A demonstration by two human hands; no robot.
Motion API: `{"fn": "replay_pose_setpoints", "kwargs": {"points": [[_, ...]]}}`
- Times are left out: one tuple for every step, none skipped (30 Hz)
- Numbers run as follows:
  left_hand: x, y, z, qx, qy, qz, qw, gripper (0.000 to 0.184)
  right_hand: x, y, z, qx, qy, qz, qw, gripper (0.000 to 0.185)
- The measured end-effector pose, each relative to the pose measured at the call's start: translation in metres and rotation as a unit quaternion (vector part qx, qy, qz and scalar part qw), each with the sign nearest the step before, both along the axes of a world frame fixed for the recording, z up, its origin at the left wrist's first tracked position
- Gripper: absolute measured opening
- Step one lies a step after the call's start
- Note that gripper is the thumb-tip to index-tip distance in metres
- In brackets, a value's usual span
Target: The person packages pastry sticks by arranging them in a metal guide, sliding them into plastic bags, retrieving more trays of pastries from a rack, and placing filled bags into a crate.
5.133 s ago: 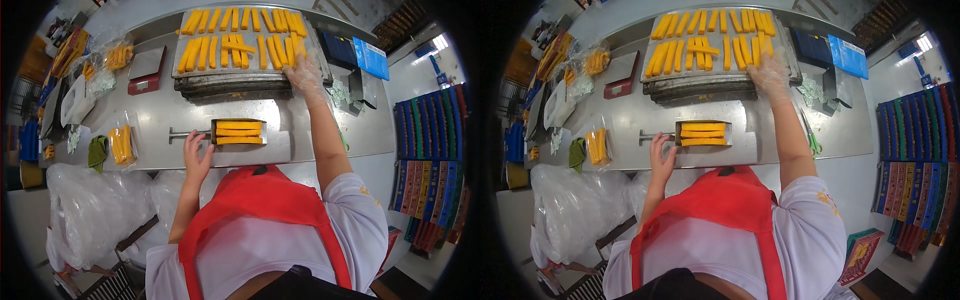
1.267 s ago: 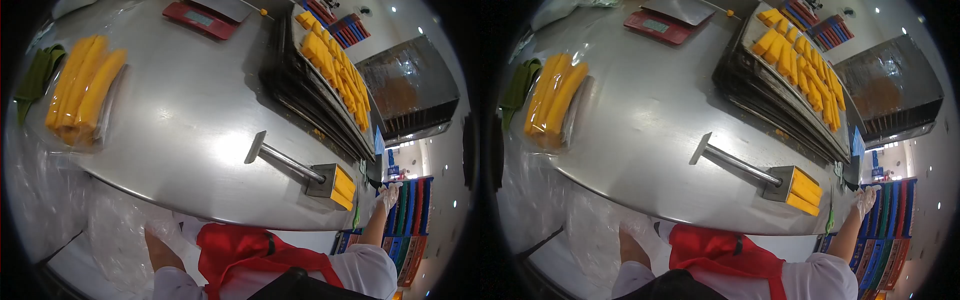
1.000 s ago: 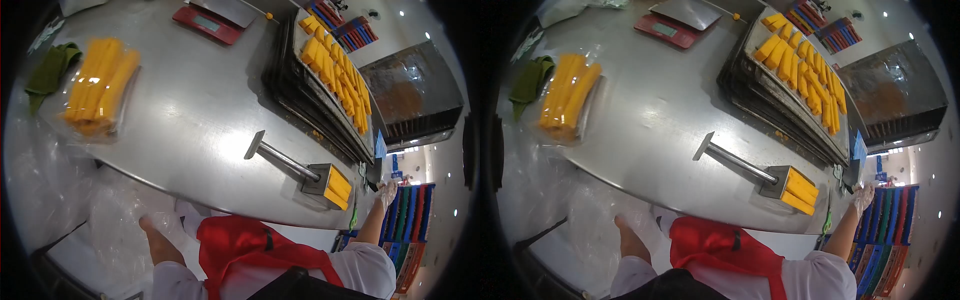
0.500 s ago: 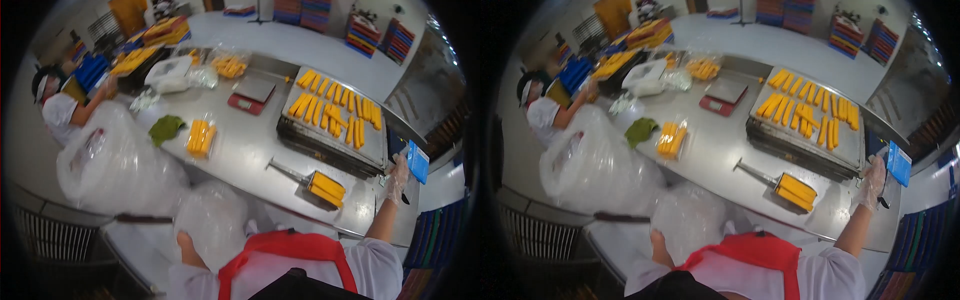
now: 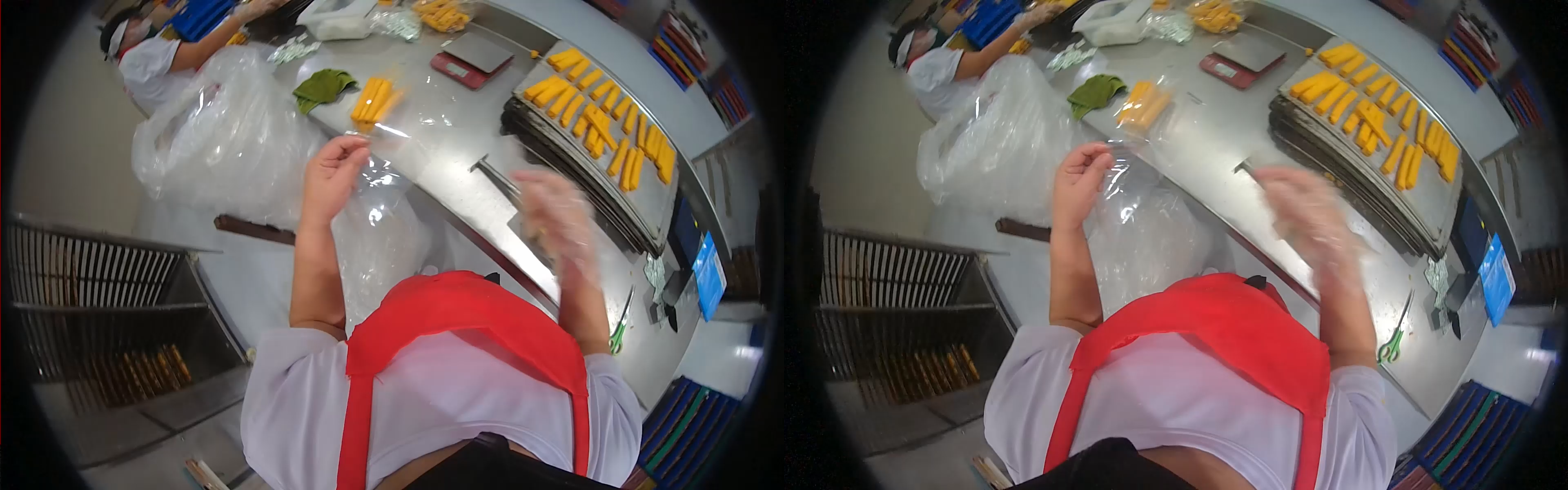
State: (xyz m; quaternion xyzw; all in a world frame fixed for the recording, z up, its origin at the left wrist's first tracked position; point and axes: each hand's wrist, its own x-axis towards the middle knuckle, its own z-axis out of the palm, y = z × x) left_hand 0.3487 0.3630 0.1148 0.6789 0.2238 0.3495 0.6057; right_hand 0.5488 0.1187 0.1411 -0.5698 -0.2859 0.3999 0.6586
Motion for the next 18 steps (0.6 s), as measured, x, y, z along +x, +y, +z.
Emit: {"fn": "replay_pose_setpoints", "kwargs": {"points": [[0.012, -0.009, 0.002, -0.002, -0.045, -0.027, 0.999, 0.015, -0.008, 0.009, -0.001, -0.015, 0.022, 0.071, 0.997, 0.045], [0.022, -0.016, 0.004, -0.018, -0.031, -0.05, 0.998, 0.014, -0.007, 0.021, -0.017, -0.019, 0.019, 0.129, 0.991, 0.044], [0.031, -0.024, 0.005, -0.019, -0.031, -0.067, 0.997, 0.014, -0.014, 0.029, -0.013, -0.008, 0.072, 0.098, 0.992, 0.042], [0.04, -0.032, 0.006, -0.011, -0.005, -0.094, 0.995, 0.013, -0.021, 0.037, -0.009, 0.006, 0.125, 0.066, 0.99, 0.04], [0.047, -0.038, 0.008, -0.001, 0.019, -0.12, 0.993, 0.013, -0.015, 0.04, -0.011, 0.006, 0.124, 0.053, 0.991, 0.04], [0.052, -0.045, 0.011, -0.02, 0.037, -0.135, 0.99, 0.015, -0.007, 0.044, -0.015, -0.015, 0.16, 0.022, 0.987, 0.036], [0.055, -0.045, 0.009, -0.021, 0.037, -0.144, 0.989, 0.015, 0.0, 0.046, -0.018, -0.035, 0.196, -0.006, 0.98, 0.032], [0.058, -0.043, 0.004, -0.016, 0.04, -0.168, 0.985, 0.017, 0.002, 0.041, -0.014, -0.067, 0.169, -0.032, 0.983, 0.028], [0.061, -0.042, 0.002, -0.009, 0.041, -0.191, 0.981, 0.021, 0.004, 0.036, -0.009, -0.101, 0.144, -0.056, 0.983, 0.024], [0.066, -0.04, 0.001, -0.01, 0.04, -0.195, 0.98, 0.021, 0.0, 0.027, -0.001, -0.089, 0.088, -0.057, 0.99, 0.022], [0.072, -0.037, 0.002, -0.033, 0.009, -0.188, 0.982, 0.027, -0.003, 0.021, 0.007, -0.079, 0.032, -0.057, 0.995, 0.02], [0.078, -0.035, 0.004, -0.057, -0.02, -0.178, 0.982, 0.034, -0.004, 0.017, 0.011, -0.081, 0.032, -0.059, 0.995, 0.02], [0.085, -0.031, 0.008, -0.06, -0.018, -0.178, 0.982, 0.034, -0.004, 0.012, 0.014, -0.071, -0.004, -0.042, 0.997, 0.019], [0.093, -0.03, 0.02, -0.159, -0.01, -0.218, 0.963, 0.039, -0.005, 0.008, 0.013, -0.062, -0.039, -0.023, 0.997, 0.018], [0.1, -0.026, 0.027, -0.255, -0.003, -0.256, 0.932, 0.044, -0.004, 0.007, 0.012, -0.064, -0.036, -0.021, 0.997, 0.018], [0.104, -0.02, 0.028, -0.257, -0.002, -0.254, 0.932, 0.044, -0.002, 0.008, 0.011, -0.103, -0.041, 0.006, 0.994, 0.021], [0.108, -0.012, 0.029, -0.249, 0.035, -0.344, 0.905, 0.043, 0.001, 0.008, 0.01, -0.141, -0.046, 0.032, 0.988, 0.024], [0.111, -0.007, 0.029, -0.237, 0.071, -0.432, 0.867, 0.042, 0.005, 0.008, 0.006, -0.141, -0.045, 0.032, 0.988, 0.024]]}}
